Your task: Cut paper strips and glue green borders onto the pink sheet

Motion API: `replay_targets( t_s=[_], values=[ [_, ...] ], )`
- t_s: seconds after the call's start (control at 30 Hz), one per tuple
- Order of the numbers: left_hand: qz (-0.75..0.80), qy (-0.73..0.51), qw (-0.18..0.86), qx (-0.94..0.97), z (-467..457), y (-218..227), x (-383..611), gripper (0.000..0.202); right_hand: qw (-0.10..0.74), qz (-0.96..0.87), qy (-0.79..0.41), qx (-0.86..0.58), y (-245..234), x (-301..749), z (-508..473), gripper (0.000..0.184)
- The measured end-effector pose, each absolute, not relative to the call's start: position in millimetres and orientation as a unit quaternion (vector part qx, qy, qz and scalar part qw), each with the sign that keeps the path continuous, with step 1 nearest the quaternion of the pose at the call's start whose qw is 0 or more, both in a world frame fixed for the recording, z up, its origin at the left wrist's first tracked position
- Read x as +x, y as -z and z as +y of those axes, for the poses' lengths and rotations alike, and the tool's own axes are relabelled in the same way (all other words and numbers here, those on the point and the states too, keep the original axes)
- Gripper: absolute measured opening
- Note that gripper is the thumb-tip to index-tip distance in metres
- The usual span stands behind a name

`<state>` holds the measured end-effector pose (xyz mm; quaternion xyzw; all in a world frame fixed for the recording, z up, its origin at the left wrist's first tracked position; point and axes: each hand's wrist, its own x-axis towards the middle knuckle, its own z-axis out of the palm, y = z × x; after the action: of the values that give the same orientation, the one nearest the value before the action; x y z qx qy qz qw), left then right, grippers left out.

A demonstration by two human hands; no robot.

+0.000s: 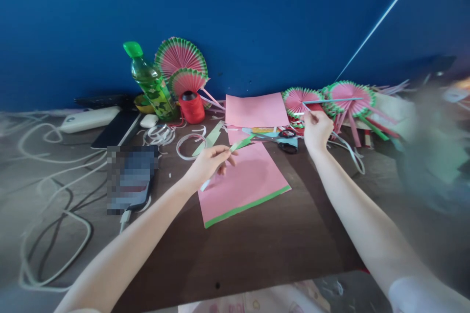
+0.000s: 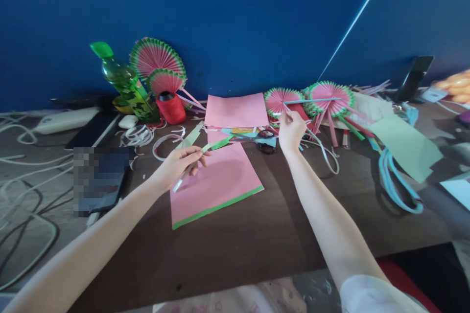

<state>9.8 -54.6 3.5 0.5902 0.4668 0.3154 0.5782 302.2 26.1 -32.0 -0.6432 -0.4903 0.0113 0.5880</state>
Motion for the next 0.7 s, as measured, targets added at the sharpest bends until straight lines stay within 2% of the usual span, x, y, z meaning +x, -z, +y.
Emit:
replay_targets(
  t_s=[0.2, 0.33, 0.43, 0.57, 0.63, 0.7],
  values=[
    [0.461, -0.248, 0.514, 0.679, -54.1, -11.3, 3.9, 0.023, 0.529, -0.518, 0.071, -0.668, 40.0, 313.6, 26.9, 0.005],
    [0.431, -0.223, 0.524, 0.700, -55.0, -16.7, 2.3, 0.027, 0.506, -0.564, 0.111, -0.643, 35.3, 302.8, 23.4, 0.017],
    [0.420, -0.198, 0.531, 0.709, -54.4, -18.5, 1.7, 0.028, 0.512, -0.614, 0.099, -0.592, 20.8, 286.2, 16.1, 0.020],
    [0.411, -0.159, 0.540, 0.717, -54.9, -22.6, 1.3, 0.027, 0.521, -0.694, -0.033, -0.496, -2.7, 256.8, -1.0, 0.018],
    [0.409, -0.150, 0.534, 0.724, -55.8, -25.2, 0.8, 0.026, 0.492, -0.720, -0.138, -0.469, -12.6, 241.1, -12.2, 0.018],
    [0.408, -0.147, 0.527, 0.731, -56.7, -27.3, 0.2, 0.025, 0.426, -0.758, -0.246, -0.429, -20.2, 226.9, -23.7, 0.016]
  ],
)
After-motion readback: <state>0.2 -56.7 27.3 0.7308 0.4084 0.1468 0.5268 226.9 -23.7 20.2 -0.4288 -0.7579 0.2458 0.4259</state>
